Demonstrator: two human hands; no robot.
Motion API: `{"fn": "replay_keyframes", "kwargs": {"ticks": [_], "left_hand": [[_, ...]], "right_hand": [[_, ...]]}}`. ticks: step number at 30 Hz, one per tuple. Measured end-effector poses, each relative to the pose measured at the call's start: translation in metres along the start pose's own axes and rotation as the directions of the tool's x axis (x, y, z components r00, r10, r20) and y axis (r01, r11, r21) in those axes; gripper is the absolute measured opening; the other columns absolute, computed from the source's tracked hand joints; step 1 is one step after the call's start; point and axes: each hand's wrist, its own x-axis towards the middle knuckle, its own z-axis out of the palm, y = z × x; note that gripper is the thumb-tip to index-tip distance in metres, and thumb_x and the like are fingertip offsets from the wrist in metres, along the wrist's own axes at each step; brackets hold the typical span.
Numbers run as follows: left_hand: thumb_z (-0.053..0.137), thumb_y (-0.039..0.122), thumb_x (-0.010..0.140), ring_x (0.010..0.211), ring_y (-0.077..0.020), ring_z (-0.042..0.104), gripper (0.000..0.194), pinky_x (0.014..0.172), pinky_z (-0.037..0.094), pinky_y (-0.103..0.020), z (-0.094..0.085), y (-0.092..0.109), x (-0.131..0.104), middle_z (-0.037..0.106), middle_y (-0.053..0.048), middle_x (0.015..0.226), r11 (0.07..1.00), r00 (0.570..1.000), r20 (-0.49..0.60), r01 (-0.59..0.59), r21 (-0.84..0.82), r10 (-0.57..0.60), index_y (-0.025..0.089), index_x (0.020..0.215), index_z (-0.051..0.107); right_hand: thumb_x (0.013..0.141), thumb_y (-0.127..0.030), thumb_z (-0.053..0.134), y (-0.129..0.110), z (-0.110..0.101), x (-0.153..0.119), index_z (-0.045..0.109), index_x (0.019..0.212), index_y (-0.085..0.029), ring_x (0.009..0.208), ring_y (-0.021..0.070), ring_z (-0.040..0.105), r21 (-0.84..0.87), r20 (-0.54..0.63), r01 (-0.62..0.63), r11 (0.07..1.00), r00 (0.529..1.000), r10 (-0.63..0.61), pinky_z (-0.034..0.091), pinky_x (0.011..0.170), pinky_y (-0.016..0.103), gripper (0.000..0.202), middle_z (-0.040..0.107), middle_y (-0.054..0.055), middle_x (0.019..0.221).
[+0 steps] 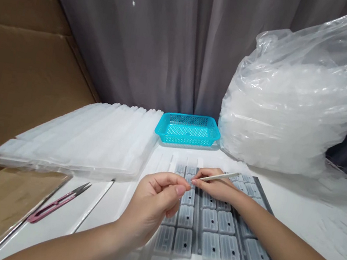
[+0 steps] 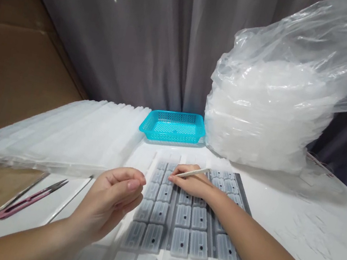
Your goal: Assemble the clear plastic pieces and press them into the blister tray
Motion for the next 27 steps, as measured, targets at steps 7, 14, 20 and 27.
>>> {"fn": "replay_keyframes", "kwargs": {"ticks": [7,14,20,27], "left_hand": [[0.075,0.028,0.067,0.037,-0.0029,0.016,0.013,0.038,0.024,-0.013,-0.001,-0.001,-0.003,0.023,0.010,0.038,0.995,0.996,0.086,0.019,-0.095,-0.010,0.015,0.067,0.070],[0.074,0.029,0.077,0.037,-0.0023,0.013,0.014,0.040,0.028,-0.010,-0.009,-0.009,-0.002,0.021,0.010,0.041,0.955,0.920,0.390,0.098,-0.281,0.020,0.016,0.073,0.069],[0.063,0.022,0.087,0.036,-0.0036,0.009,0.011,0.040,0.031,-0.009,-0.011,-0.011,-0.001,0.019,0.011,0.042,0.863,0.808,0.589,0.309,-0.399,-0.018,0.014,0.080,0.066],[0.058,0.023,0.090,0.035,-0.0034,0.009,0.011,0.041,0.031,-0.009,-0.011,-0.015,-0.002,0.020,0.011,0.042,0.855,0.750,0.661,0.338,-0.393,0.007,0.015,0.087,0.066]], "right_hand": [[0.079,-0.033,0.062,0.000,0.000,0.000,0.070,0.078,-0.020,0.067,0.0131,0.059,0.007,-0.004,-0.008,1.000,1.000,0.008,0.041,0.058,0.022,0.016,0.069,0.000,0.072],[0.079,-0.033,0.062,0.001,0.000,0.000,0.070,0.078,-0.020,0.067,0.0133,0.060,0.007,-0.009,-0.022,1.000,1.000,0.022,0.041,0.057,0.022,0.016,0.069,0.000,0.072],[0.079,-0.033,0.061,0.002,0.001,0.001,0.070,0.078,-0.020,0.066,0.0130,0.060,0.008,-0.011,-0.002,1.000,1.000,0.002,0.042,0.058,0.022,0.016,0.069,0.000,0.073],[0.080,-0.033,0.061,0.004,0.002,0.001,0.070,0.079,-0.019,0.068,0.0137,0.061,0.021,-0.003,-0.003,1.000,1.000,0.003,0.042,0.058,0.022,0.016,0.070,0.000,0.074]]}}
